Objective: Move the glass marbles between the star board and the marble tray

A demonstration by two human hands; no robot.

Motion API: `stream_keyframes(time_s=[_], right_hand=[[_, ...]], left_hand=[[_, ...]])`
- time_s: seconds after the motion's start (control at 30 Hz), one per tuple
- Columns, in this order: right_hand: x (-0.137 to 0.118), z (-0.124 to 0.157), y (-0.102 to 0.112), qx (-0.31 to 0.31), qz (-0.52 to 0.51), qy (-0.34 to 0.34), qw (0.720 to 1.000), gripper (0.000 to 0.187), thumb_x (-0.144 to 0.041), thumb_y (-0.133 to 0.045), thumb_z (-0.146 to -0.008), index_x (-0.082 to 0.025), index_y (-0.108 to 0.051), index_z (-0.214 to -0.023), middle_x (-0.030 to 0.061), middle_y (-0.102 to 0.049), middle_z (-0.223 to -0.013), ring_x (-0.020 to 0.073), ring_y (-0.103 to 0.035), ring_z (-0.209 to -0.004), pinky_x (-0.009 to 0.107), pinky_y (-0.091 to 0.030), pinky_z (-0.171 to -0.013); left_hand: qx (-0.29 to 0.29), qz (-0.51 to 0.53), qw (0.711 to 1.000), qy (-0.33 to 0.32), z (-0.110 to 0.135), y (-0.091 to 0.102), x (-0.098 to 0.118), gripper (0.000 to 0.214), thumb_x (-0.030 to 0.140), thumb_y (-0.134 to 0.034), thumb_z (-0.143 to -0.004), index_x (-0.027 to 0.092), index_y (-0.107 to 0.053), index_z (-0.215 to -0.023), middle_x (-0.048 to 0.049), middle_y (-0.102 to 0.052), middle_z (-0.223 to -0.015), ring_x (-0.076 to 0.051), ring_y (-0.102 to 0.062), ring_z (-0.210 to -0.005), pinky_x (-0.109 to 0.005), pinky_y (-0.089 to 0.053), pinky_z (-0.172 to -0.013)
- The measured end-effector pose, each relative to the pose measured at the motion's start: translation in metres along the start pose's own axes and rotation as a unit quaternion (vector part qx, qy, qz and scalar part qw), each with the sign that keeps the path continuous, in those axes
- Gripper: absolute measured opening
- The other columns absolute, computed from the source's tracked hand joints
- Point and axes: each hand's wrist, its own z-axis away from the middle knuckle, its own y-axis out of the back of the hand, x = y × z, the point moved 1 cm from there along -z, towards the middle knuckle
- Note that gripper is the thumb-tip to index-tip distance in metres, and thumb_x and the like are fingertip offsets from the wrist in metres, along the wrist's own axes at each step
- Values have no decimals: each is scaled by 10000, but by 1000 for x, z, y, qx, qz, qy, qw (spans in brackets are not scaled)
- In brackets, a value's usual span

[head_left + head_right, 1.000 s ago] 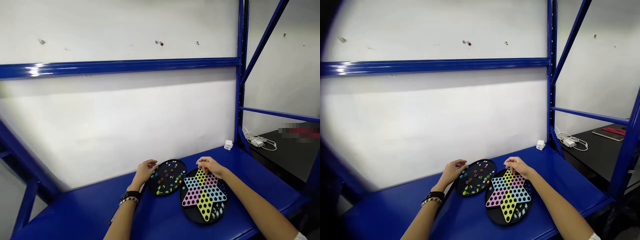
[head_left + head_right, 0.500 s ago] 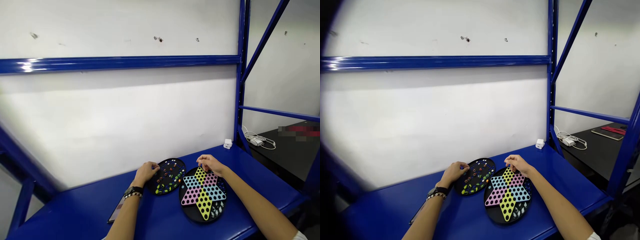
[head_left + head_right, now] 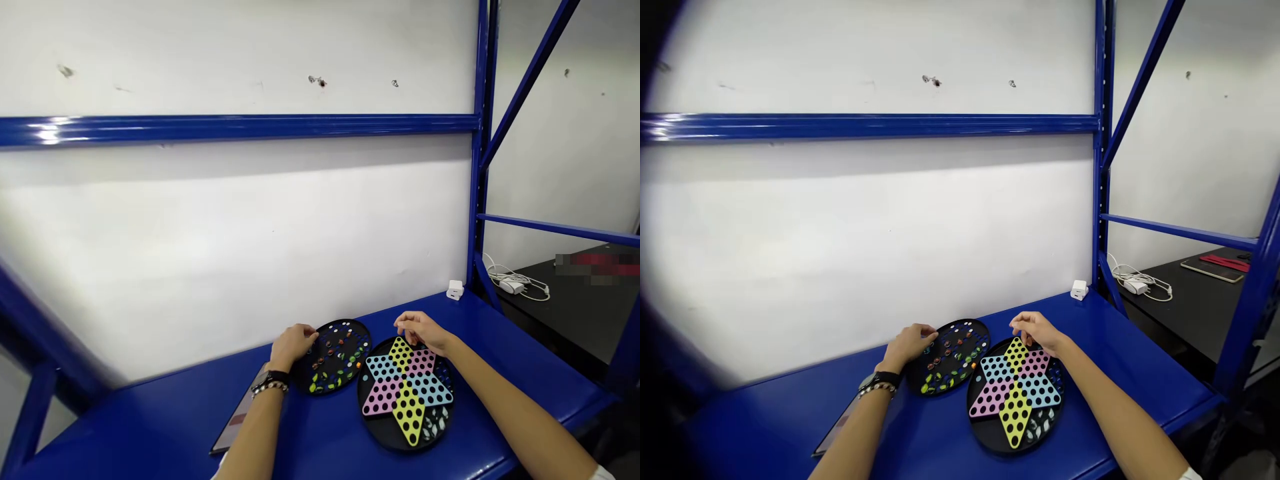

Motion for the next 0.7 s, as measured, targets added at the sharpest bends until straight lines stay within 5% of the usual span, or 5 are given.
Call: stream_keyframes(time_s=[0.47,0.6,0.7], right_hand=[[-7,3,-1,5,3,3,1000,358,-498,-724,-752,-165,-667,-868,9,-635,-795,62,-471,-516,227,-336,-493],[-11,3,4,39,30,28,998,342,-497,-708,-759,-168,-658,-837,10,-635,-767,73,-477,-514,237,-347,-499],[-12,1,12,105,60,65,991,337,-503,-691,-761,-173,-625,-747,-5,-603,-660,82,-441,-484,249,-344,-494]], left_hand=[[-1,23,999,-27,4,3,7,371,409,-446,-916,240,-735,-1078,-79,-735,-1122,-286,-654,-1077,-342,-491,-875],[25,36,997,-69,13,12,38,410,400,-390,-943,212,-708,-1123,-88,-704,-1198,-293,-630,-1122,-353,-482,-905],[19,48,989,-140,30,12,85,369,403,-421,-940,246,-722,-1086,-50,-714,-1176,-251,-642,-1091,-311,-479,-901]])
